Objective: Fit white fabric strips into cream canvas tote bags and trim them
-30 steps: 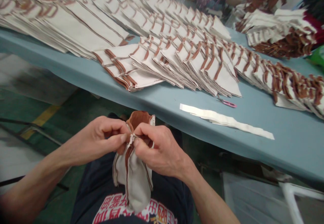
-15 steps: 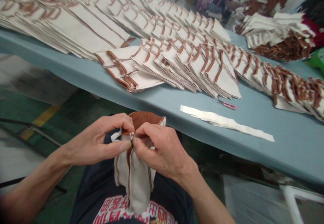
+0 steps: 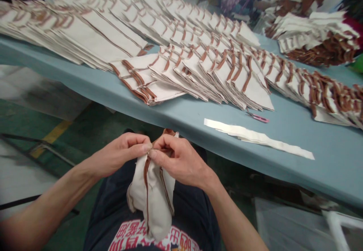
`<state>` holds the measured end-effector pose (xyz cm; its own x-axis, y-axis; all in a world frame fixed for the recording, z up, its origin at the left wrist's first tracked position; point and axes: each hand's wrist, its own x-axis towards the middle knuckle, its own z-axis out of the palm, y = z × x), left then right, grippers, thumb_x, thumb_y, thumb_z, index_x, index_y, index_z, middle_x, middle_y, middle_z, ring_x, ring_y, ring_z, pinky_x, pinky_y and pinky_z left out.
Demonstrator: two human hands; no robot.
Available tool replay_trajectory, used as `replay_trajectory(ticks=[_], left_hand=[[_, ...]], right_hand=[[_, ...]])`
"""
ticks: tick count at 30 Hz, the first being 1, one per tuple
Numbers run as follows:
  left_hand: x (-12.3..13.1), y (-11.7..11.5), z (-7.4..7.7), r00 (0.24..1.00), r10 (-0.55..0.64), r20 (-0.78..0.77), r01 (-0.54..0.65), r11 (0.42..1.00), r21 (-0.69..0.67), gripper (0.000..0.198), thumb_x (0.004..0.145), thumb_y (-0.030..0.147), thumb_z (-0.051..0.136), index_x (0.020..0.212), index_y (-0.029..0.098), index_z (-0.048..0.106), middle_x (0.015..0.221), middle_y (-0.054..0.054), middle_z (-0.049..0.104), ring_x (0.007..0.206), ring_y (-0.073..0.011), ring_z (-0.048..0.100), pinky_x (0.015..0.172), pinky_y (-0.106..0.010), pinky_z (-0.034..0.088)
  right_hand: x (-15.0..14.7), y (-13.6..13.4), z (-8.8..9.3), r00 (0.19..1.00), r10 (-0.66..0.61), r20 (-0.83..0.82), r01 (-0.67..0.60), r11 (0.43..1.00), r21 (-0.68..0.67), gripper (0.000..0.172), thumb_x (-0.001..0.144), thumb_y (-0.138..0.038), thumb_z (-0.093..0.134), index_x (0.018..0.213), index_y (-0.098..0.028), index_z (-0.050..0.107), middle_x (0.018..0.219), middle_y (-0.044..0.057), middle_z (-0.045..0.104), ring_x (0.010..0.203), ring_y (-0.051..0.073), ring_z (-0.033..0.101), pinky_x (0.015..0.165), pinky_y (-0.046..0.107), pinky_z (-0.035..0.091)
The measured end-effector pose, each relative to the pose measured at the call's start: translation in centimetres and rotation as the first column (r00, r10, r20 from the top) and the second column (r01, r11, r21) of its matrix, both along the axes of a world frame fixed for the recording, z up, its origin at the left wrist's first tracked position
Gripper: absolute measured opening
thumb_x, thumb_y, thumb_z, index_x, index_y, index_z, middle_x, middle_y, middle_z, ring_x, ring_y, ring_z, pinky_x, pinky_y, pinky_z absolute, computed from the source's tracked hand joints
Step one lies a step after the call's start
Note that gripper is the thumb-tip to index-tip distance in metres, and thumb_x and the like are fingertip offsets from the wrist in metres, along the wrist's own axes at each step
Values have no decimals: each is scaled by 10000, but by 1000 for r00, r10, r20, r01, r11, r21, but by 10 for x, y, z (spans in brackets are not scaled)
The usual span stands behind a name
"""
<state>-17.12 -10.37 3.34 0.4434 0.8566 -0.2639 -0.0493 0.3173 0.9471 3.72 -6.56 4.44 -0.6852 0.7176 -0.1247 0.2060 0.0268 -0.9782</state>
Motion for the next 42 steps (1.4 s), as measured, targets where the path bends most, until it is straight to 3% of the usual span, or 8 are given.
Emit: replay_trajectory(ticks=[5,14,23,27,32,37,40,42], left_hand=[[5,-4,-9,989,51,140,-33,991,-130,432,898,521,726,733,150,578,652,56,480,587,-85,355,547,-186,333],[3,-7,-7,989,81,121,-65,990,-127,455,888,530,744,711,145,579,624,62,466,563,-76,338,532,-185,316],[-4,-11,14,998,-1,-66,3,999,35,293,890,415,698,857,128,649,731,26,576,639,-99,454,575,-191,375],[-3,-14,22,978,40,-203,-5,986,166,210,883,334,657,823,133,661,742,20,600,667,-111,494,602,-205,411],[3,-19,30,921,140,-364,-2,935,354,103,837,184,598,760,151,658,694,38,600,644,-104,516,605,-204,412],[8,-26,33,875,250,-414,18,839,544,105,800,127,583,720,165,638,670,37,607,623,-101,537,612,-212,409],[10,-29,34,868,289,-404,13,799,601,131,792,108,567,682,175,592,657,35,592,625,-106,532,630,-222,409],[10,-29,35,875,283,-393,4,808,590,131,798,109,563,688,177,588,664,34,603,625,-107,539,636,-224,413]], right_hand=[[-1,0,10,986,29,162,-49,991,121,146,852,-289,648,767,-190,583,697,-42,526,614,106,456,570,238,349],[-3,-6,19,976,12,218,-61,973,221,150,798,-203,607,665,-194,537,613,-61,466,564,90,405,555,238,301],[1,-9,15,985,23,174,-51,986,157,193,847,-265,613,686,-199,530,620,-55,466,575,98,391,530,242,286],[1,-11,15,987,34,160,-61,983,170,190,857,-265,618,701,-202,529,619,-58,466,563,96,394,519,234,290],[0,-14,12,985,24,172,-64,970,234,129,864,-250,621,755,-193,585,665,-38,558,585,108,467,550,244,339],[4,-15,9,996,33,80,-52,969,242,39,851,-219,634,830,-196,610,743,-26,624,651,124,541,626,251,417],[5,-16,8,999,28,41,-37,972,231,46,853,-222,647,839,-201,609,761,-20,635,664,129,553,638,253,434],[5,-15,8,999,25,31,-31,975,221,54,863,-233,651,845,-201,610,767,-16,638,671,132,557,640,255,439]])
